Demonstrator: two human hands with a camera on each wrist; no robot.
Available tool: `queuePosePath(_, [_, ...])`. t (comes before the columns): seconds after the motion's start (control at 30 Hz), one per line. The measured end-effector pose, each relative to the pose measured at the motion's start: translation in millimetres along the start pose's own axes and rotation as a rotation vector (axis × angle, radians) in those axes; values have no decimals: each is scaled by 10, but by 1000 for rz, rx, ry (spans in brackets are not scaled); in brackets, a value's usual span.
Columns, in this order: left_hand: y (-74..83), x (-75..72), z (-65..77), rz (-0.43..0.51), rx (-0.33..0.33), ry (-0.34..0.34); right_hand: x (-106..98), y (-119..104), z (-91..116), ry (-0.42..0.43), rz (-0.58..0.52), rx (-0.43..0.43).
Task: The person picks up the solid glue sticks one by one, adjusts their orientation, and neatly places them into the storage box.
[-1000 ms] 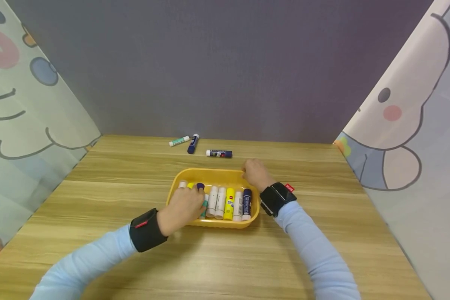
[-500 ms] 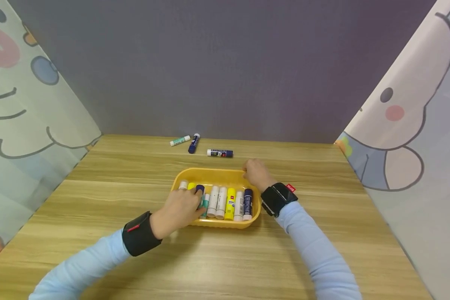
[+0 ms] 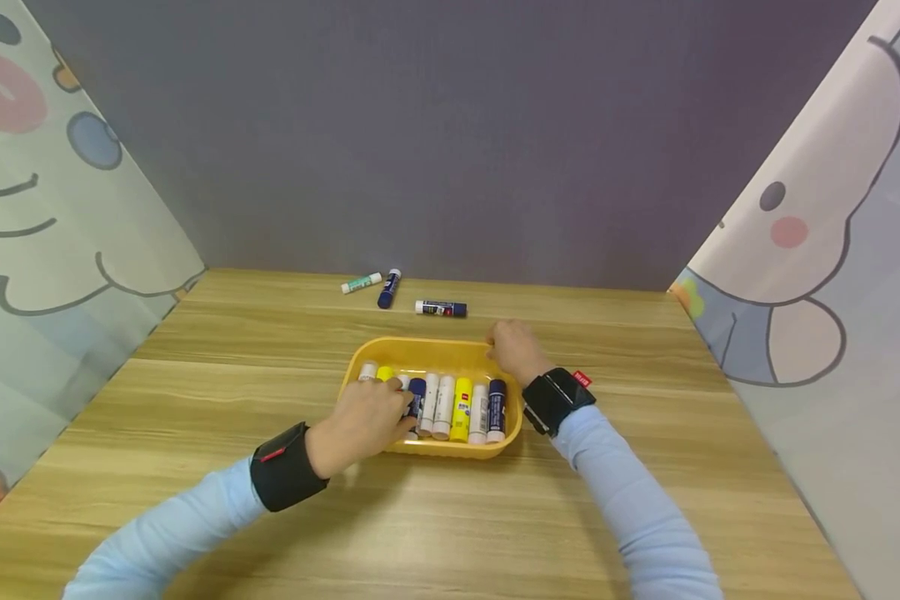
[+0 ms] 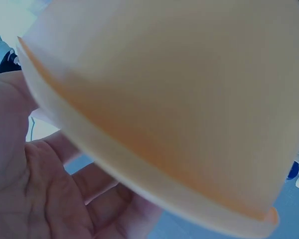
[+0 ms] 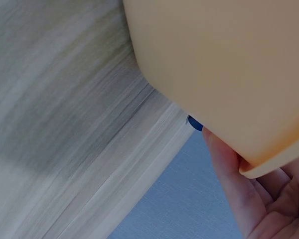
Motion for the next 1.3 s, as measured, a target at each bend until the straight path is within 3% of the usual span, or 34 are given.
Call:
queuePosePath(0.53, [-14,-60,-65,-40,9,-27,-24,32,24,24,7,-7])
queuePosePath(0.7, [-100,-215,-189,-66,38,49,-28,25,20,18,9,-8])
queuePosePath(0.77, [-163,-260,-277,-47,46,65,-29,18,20,14,11,-8])
queuePosePath(0.97, [-394,-288,-673,22,41,-72,-25,24,30,16,17,-6])
queuePosePath(1.13, [-547,-226,-1032,63,45,-159,-26,53,45,31,13,3])
queuePosePath(1.3, [-610,-93,-1267,161,93,-266,-25,55,71,26,-3,14])
Point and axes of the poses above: each hand's wrist, its own z-axis away from the middle knuckle, its own x-axis out of the palm, y = z × x, the point moved 6 cm from there along -z, towards the middle knuckle, and after that the axes turned 2 degrees about -y, right-handed, at the moved point
